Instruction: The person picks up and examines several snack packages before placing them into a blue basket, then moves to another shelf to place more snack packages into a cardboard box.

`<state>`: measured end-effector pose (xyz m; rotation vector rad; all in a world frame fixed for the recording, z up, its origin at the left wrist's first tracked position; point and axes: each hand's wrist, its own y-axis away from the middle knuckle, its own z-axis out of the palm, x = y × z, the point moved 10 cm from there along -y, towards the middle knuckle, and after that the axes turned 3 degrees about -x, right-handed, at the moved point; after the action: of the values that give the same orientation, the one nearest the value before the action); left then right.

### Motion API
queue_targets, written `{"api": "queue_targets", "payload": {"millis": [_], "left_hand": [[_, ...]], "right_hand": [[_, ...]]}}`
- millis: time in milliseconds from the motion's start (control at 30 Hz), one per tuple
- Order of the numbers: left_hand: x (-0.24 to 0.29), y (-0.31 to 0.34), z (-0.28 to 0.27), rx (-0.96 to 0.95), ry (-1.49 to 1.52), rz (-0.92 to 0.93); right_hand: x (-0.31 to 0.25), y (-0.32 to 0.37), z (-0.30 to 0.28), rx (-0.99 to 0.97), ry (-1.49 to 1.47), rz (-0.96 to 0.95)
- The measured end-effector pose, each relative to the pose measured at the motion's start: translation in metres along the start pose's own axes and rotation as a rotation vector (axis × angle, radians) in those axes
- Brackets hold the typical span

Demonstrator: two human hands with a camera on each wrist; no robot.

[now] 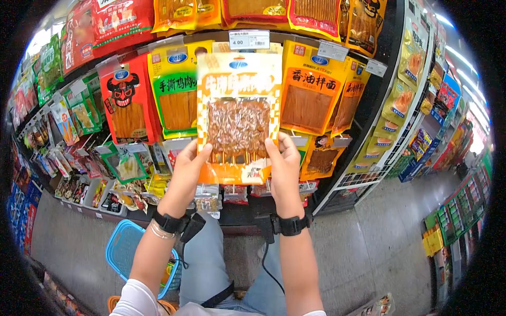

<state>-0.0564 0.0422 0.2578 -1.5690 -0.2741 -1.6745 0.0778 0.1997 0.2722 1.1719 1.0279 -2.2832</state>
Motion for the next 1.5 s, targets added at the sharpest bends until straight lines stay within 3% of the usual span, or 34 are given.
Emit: {"api": "queue_targets", "payload": {"millis": [200,233,333,500,800,1100,1500], "left_hand": [[-0.084,0.053,-0.007,-0.186,0.120,-0.305],[-0.096,0.061,-0.011,-0.129,0.181,-0.332],[-0.137,0.081,-0.018,-0.116,0.215,-0.444],[-0.180,0.098,-0.027,-0.075,0.159,-0.525],[-0.235,0.095,-0.028,-0.224,0.121,-0.705],[-0.286,0.121,-0.020,-0.116,0.235,-0.833],[-0.297,0.123,-0.032,0.024,0.229,-0.867]], "right_hand": [[0.067,0.052,-0.004,-0.226,0.070,0.257],[0.083,0.063,-0.005,-0.305,0.052,0.343],[0.122,0.085,-0.022,-0.300,0.193,0.513],[0.161,0.096,-0.044,-0.218,0.131,0.554],[0.212,0.104,-0.074,-0.240,0.008,0.713],[0.239,0.130,-0.102,-0.194,0.119,0.777],[0.256,0.131,-0.102,-0.157,0.057,0.830]]}}
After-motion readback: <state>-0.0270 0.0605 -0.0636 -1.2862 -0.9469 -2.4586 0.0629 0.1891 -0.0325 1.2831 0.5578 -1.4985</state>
